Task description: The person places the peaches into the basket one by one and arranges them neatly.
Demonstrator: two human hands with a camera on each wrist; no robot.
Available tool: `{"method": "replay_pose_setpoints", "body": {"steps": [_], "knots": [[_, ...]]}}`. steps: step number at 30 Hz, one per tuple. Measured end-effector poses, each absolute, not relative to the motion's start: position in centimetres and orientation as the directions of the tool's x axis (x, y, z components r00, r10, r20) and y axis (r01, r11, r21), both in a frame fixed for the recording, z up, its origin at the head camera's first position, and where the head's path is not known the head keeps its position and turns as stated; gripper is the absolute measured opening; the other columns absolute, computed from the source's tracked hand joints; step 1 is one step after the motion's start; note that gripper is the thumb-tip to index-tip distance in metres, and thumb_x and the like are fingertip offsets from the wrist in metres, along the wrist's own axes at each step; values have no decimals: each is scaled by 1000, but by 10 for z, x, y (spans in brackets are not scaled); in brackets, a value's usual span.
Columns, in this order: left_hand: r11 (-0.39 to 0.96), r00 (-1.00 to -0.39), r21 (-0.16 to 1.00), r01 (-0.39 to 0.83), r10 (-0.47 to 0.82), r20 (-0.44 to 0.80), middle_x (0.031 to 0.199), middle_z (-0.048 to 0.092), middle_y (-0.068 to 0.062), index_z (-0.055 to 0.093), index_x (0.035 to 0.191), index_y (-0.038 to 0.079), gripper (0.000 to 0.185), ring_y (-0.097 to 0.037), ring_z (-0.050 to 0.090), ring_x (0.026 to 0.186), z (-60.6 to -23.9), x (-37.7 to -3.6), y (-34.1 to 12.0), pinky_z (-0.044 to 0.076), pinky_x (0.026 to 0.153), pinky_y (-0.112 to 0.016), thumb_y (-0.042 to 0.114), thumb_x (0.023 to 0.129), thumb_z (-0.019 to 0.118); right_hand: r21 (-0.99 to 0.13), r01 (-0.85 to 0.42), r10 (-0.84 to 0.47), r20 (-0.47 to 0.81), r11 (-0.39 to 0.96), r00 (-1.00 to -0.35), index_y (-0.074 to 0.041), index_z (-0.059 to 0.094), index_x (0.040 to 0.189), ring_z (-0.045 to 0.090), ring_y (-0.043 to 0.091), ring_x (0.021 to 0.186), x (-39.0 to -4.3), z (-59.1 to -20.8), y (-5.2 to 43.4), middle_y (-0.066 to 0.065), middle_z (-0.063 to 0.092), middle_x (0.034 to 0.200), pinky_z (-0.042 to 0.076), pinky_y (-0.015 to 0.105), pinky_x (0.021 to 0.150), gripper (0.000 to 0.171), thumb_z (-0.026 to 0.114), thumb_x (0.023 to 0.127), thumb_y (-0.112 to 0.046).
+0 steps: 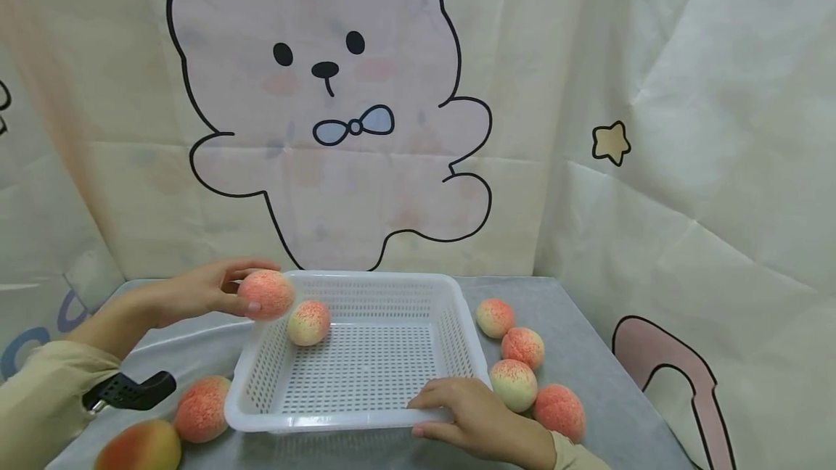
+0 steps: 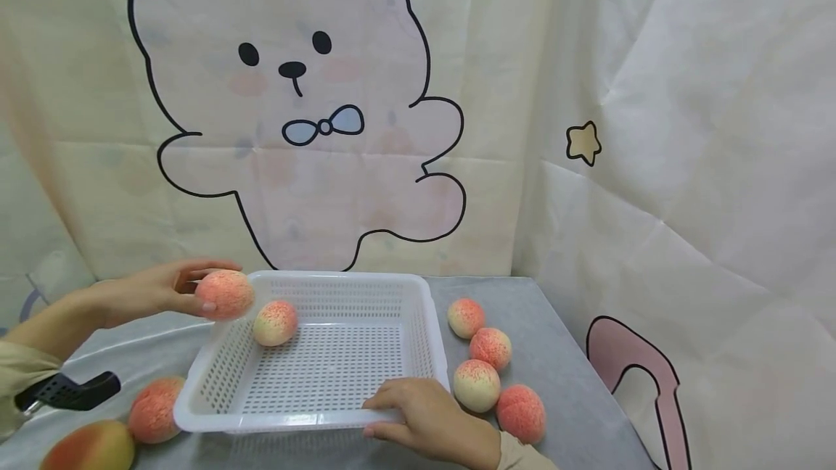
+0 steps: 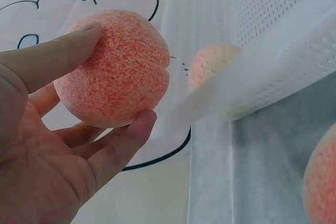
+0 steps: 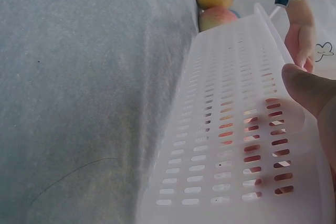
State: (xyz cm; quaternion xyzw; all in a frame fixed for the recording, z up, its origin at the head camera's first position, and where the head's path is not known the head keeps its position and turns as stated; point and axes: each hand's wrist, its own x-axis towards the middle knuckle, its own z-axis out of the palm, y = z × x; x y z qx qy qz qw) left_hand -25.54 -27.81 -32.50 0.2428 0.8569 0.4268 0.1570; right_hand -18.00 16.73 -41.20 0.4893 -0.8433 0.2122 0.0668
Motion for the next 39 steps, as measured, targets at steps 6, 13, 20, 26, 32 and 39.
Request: {"method": "replay_pose_setpoints", "body": {"steps": [6, 13, 20, 26, 32, 39], "knots": [[544, -828, 787, 291, 555, -77, 136, 61, -13, 47, 146, 15, 61, -34, 54, 128, -322, -259, -262, 51, 96, -49, 25, 91, 72, -297, -848, -794, 314, 438, -520, -23, 76, 110, 65, -5, 94, -179, -411, 168, -12, 75, 101, 51, 15, 81, 24, 67, 96, -40], [543, -814, 787, 293, 573, -92, 141, 59, -14, 43, 148, 15, 65, -34, 56, 129, -319, -266, -242, 49, 100, -52, 24, 92, 73, -305, -845, -793, 310, 439, -524, -25, 76, 109, 65, -5, 93, -180, -410, 168, -14, 74, 101, 51, 14, 80, 25, 63, 98, -43], [597, -824, 754, 274, 550, -136, 142, 57, -16, 44, 146, 15, 65, -36, 58, 126, -321, -272, -223, 48, 102, -59, 27, 91, 75, -293, -851, -793, 323, 435, -516, -24, 76, 109, 65, -5, 92, -181, -410, 167, -14, 74, 99, 50, 13, 80, 20, 69, 95, -37], [604, -813, 751, 267, 560, -162, 142, 56, -19, 44, 145, 12, 65, -29, 61, 119, -324, -277, -208, 51, 99, -50, 24, 90, 76, -288, -851, -793, 322, 438, -517, -24, 76, 108, 65, -5, 93, -180, -409, 167, -14, 74, 100, 50, 13, 81, 23, 65, 97, -41], [620, -812, 731, 283, 561, -162, 141, 54, -20, 47, 141, 12, 60, -29, 61, 117, -330, -281, -197, 53, 96, -46, 20, 89, 77, -296, -850, -792, 323, 435, -518, -24, 76, 108, 65, -5, 92, -179, -409, 166, -14, 74, 100, 50, 14, 81, 19, 69, 95, -37], [597, -785, 743, 303, 598, -161, 141, 53, -23, 47, 140, 8, 58, -30, 62, 116, -337, -287, -180, 54, 96, -44, 18, 90, 76, -312, -848, -793, 320, 428, -518, -24, 76, 108, 66, -4, 94, -178, -409, 167, -13, 74, 100, 52, 16, 82, 18, 70, 94, -34]]}}
